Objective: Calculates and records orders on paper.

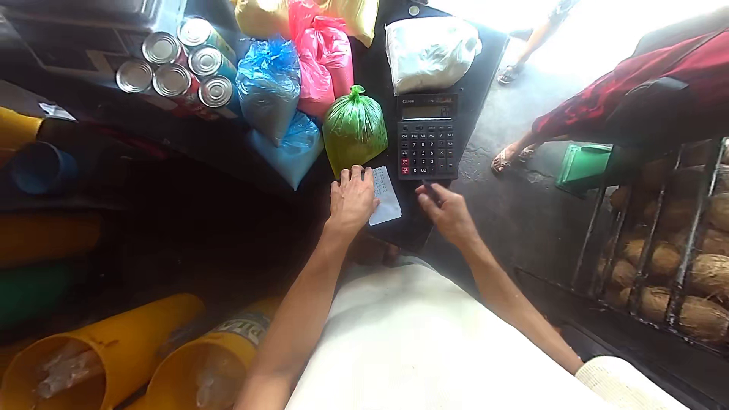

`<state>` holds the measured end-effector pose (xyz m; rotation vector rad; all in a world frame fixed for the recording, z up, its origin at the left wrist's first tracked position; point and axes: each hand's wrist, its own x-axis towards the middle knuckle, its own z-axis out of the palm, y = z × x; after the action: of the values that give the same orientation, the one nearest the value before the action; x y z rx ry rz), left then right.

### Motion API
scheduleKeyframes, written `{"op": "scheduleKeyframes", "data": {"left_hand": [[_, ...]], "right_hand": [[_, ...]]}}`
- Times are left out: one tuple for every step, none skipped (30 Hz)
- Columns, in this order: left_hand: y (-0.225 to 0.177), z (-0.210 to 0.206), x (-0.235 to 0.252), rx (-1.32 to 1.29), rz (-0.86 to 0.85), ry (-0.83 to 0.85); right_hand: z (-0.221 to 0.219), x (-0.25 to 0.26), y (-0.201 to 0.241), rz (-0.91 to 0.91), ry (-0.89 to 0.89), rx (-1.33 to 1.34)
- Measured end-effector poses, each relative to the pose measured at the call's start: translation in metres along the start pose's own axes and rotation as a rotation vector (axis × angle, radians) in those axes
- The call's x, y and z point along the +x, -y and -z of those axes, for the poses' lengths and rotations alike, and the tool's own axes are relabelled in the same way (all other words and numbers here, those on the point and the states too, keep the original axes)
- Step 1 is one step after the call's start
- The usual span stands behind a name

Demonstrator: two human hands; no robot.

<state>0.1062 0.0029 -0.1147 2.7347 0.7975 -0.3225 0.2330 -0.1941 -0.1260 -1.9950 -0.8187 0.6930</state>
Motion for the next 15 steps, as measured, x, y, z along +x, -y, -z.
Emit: {"op": "scheduleKeyframes", "data": {"left_hand": [[-0.001,0.001,0.001,-0.007,0.013,0.004],[0.0,0.001,0.002,-0.024,0.024,-0.004],[0.002,-0.001,0.002,-0.061,0.036,-0.027],[0.005,-0.005,0.0,-0.11,0.05,-0.055],[0.009,-0.009,-0.002,-0.173,0.059,-0.085],[0.012,-0.013,-0.004,-0.248,0.069,-0.111],[0.013,-0.015,-0.007,-0.322,0.079,-0.122],[0.014,-0.017,-0.008,-0.398,0.085,-0.117],[0.014,-0.017,-0.009,-0.475,0.087,-0.099],[0.014,-0.015,-0.011,-0.548,0.087,-0.073],[0.015,-0.011,-0.011,-0.612,0.082,-0.04],[0.016,-0.004,-0.013,-0.669,0.067,0.0],[0.016,0.004,-0.016,-0.719,0.027,0.04],[0.016,0.013,-0.02,-0.769,-0.029,0.086],[0.015,0.024,-0.024,-0.82,-0.093,0.135]], "right_hand": [[-0.009,-0.006,-0.003,-0.014,-0.012,0.023],[-0.016,-0.01,-0.005,-0.024,-0.041,0.053],[-0.021,-0.013,-0.006,-0.029,-0.07,0.083],[-0.022,-0.014,-0.006,-0.027,-0.099,0.112],[-0.022,-0.012,-0.004,-0.022,-0.124,0.132],[-0.02,-0.01,-0.003,-0.016,-0.141,0.14],[-0.017,-0.006,-0.001,-0.01,-0.155,0.14],[-0.012,-0.001,0.001,-0.006,-0.167,0.136],[-0.006,0.004,0.003,0.001,-0.178,0.127],[0.0,0.009,0.005,0.015,-0.182,0.12],[0.005,0.014,0.006,0.046,-0.168,0.107],[0.008,0.018,0.007,0.101,-0.126,0.086],[0.01,0.021,0.007,0.174,-0.047,0.055],[0.01,0.022,0.008,0.244,0.054,0.028],[0.009,0.023,0.011,0.29,0.167,0.013]]}}
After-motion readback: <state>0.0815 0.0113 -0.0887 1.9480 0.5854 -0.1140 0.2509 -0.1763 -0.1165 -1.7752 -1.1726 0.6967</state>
